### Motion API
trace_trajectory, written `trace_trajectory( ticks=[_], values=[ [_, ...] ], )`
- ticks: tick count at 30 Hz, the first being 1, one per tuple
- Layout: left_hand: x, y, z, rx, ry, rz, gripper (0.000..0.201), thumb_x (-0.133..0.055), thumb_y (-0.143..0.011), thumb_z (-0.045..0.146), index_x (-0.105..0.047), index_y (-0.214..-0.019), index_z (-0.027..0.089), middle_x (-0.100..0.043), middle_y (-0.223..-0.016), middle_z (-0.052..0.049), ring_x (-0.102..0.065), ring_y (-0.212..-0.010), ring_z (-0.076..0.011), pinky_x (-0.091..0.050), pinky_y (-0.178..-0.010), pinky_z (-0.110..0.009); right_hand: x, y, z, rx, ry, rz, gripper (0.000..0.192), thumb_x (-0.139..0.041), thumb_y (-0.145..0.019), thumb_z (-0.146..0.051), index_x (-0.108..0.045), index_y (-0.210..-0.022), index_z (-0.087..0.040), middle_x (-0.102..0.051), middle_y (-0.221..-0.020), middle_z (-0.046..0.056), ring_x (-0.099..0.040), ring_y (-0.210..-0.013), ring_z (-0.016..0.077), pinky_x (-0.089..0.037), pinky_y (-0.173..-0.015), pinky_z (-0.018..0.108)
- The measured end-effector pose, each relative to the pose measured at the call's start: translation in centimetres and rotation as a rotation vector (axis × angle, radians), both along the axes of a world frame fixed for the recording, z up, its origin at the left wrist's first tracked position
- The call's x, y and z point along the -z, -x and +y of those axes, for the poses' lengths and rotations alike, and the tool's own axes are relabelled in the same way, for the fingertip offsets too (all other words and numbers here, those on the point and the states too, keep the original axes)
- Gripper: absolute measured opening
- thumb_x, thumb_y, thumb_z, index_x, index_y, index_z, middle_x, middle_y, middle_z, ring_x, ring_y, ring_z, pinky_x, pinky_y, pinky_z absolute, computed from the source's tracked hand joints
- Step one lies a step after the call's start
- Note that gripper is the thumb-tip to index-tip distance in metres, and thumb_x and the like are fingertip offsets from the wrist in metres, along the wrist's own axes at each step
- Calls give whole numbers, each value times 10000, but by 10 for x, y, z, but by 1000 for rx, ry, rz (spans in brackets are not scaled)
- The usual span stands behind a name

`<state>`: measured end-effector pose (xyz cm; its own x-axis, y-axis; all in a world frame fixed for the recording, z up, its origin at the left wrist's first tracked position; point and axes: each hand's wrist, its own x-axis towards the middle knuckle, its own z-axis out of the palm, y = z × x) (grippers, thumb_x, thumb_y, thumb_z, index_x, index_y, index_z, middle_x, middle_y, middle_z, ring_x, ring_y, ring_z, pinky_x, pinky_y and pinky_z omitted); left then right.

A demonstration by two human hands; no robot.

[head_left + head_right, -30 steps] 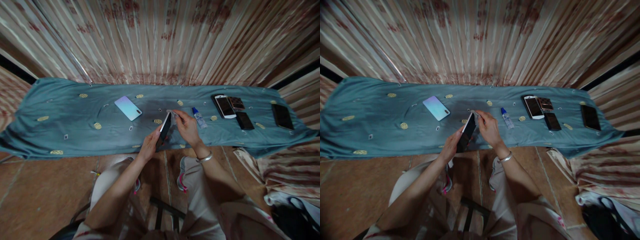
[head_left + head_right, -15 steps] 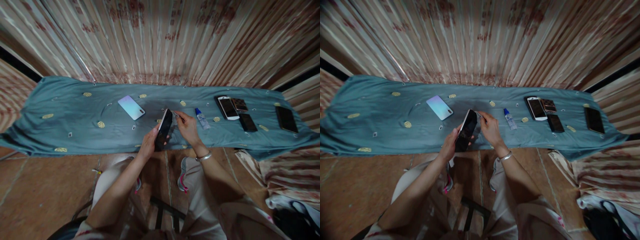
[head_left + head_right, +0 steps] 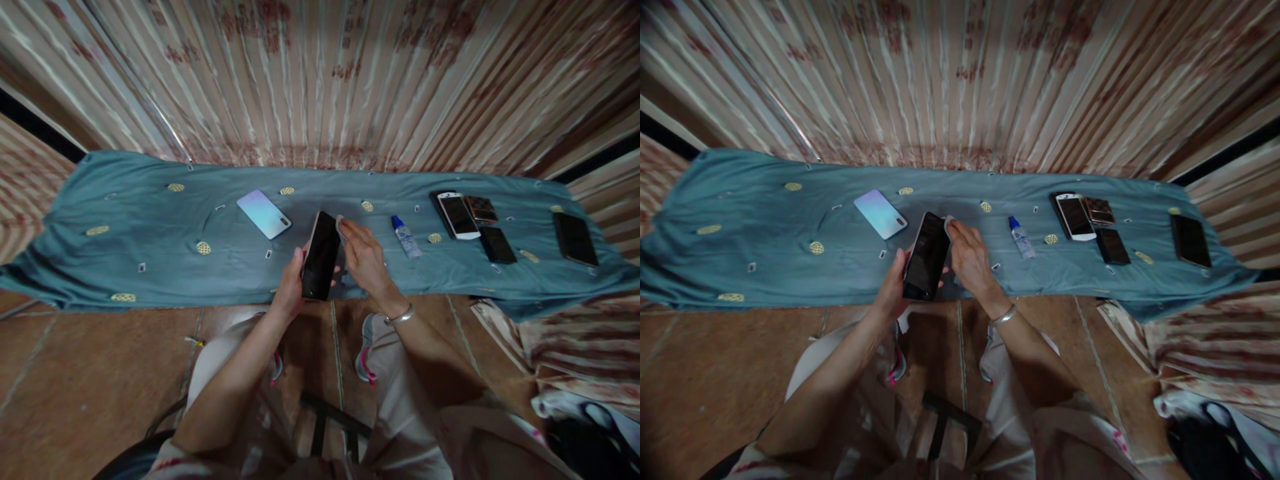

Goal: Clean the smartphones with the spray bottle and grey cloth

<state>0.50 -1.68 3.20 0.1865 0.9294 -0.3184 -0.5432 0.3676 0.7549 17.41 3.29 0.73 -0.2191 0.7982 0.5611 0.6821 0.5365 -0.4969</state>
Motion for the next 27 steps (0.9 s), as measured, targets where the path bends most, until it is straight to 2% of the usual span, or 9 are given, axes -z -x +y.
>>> trace_trajectory(
  ticks=[9, 15, 20, 27],
  values=[
    [-2, 3, 4, -43, 1, 7, 558, -440, -1007, 573, -592, -1410, 219, -753, -1229, -116, -760, -1030, -270, -649, -820, -388, 2, 11, -10, -44, -5, -65, 462, -371, -996, -139, -656, -1358, -168, -662, -1375, 157, -609, -1272, 281, -511, -1097, 512],
    [0, 6, 6, -59, -56, 18, 601, -437, -993, 605, -583, -1421, 210, -752, -1217, -118, -746, -1054, -273, -640, -840, -394, 0, 18, -20, -103, 26, -77, 484, -388, -987, -138, -628, -1403, -191, -642, -1408, 144, -606, -1276, 284, -510, -1108, 521],
    [3, 7, 9, -88, -108, 40, 577, -428, -997, 592, -620, -1369, 195, -759, -1191, -100, -729, -1079, -261, -630, -841, -368, 1, 23, -25, -105, -10, -97, 479, -401, -977, -119, -644, -1384, -187, -657, -1391, 134, -628, -1245, 277, -532, -1093, 505],
    [3, 8, 11, -149, -134, 90, 545, -435, -982, 605, -704, -1228, 200, -753, -1207, -85, -663, -1213, -286, -583, -938, -376, 1, 28, -33, -164, 17, -103, 518, -395, -975, -100, -597, -1445, -183, -643, -1411, 149, -604, -1286, 287, -519, -1119, 511]
  ],
)
